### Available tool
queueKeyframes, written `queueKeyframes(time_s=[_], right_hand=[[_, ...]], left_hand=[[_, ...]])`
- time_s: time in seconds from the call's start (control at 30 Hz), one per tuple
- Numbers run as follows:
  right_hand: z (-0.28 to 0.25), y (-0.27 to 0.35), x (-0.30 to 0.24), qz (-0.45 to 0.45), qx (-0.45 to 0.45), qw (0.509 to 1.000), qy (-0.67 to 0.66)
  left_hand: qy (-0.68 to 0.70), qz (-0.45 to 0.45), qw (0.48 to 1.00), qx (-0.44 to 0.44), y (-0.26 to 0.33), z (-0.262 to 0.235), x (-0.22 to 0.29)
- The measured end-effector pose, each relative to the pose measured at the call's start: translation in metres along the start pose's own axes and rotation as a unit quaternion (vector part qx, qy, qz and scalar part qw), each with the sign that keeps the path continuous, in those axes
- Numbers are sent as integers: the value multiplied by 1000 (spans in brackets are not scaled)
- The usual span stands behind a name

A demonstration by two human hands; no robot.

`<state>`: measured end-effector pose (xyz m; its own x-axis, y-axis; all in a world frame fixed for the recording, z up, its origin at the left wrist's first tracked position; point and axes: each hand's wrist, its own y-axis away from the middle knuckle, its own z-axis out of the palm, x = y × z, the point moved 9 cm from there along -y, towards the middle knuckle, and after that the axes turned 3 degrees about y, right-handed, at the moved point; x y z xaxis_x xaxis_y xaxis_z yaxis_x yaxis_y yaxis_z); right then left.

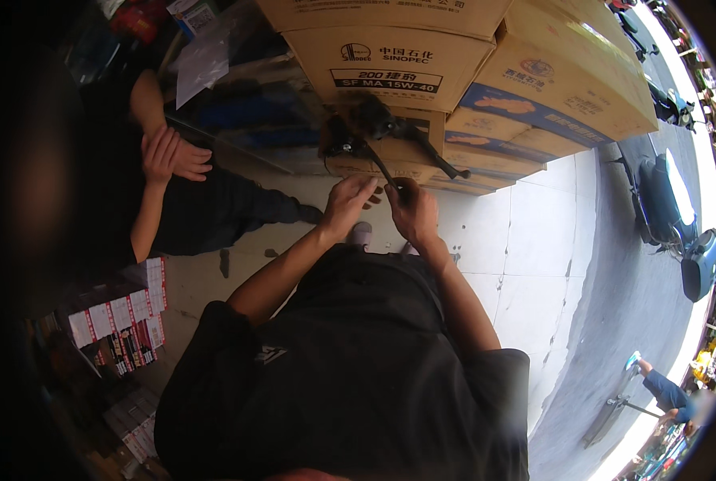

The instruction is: The person holds and manipulates a bicycle brake lever and cable, repeatedly adjusting the cable attachment and lever position while standing in a shop. The person compares the lever to another similar part and continues to adjust the cable and lever throughout the clip.

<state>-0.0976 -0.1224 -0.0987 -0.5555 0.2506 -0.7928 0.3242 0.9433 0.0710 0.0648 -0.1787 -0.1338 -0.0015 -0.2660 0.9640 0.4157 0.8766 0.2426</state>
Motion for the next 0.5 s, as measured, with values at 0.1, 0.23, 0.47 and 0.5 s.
queueKeyframes(time_s=[0.1, 0.23, 0.47, 0.5], right_hand=[[6, 11, 3, 2, -4, 999, -47], [-7, 23, -27, -53, -13, 995, -80], [-84, -17, -44, -156, 178, 962, 133], [-89, -24, -46, -167, 197, 953, 156]], left_hand=[[146, -93, 985, -23, -12, 24, 3], [242, -109, 964, -21, -26, 32, -10], [327, -117, 937, -28, -20, 36, -13], [338, -114, 934, -29, -19, 36, -15]])
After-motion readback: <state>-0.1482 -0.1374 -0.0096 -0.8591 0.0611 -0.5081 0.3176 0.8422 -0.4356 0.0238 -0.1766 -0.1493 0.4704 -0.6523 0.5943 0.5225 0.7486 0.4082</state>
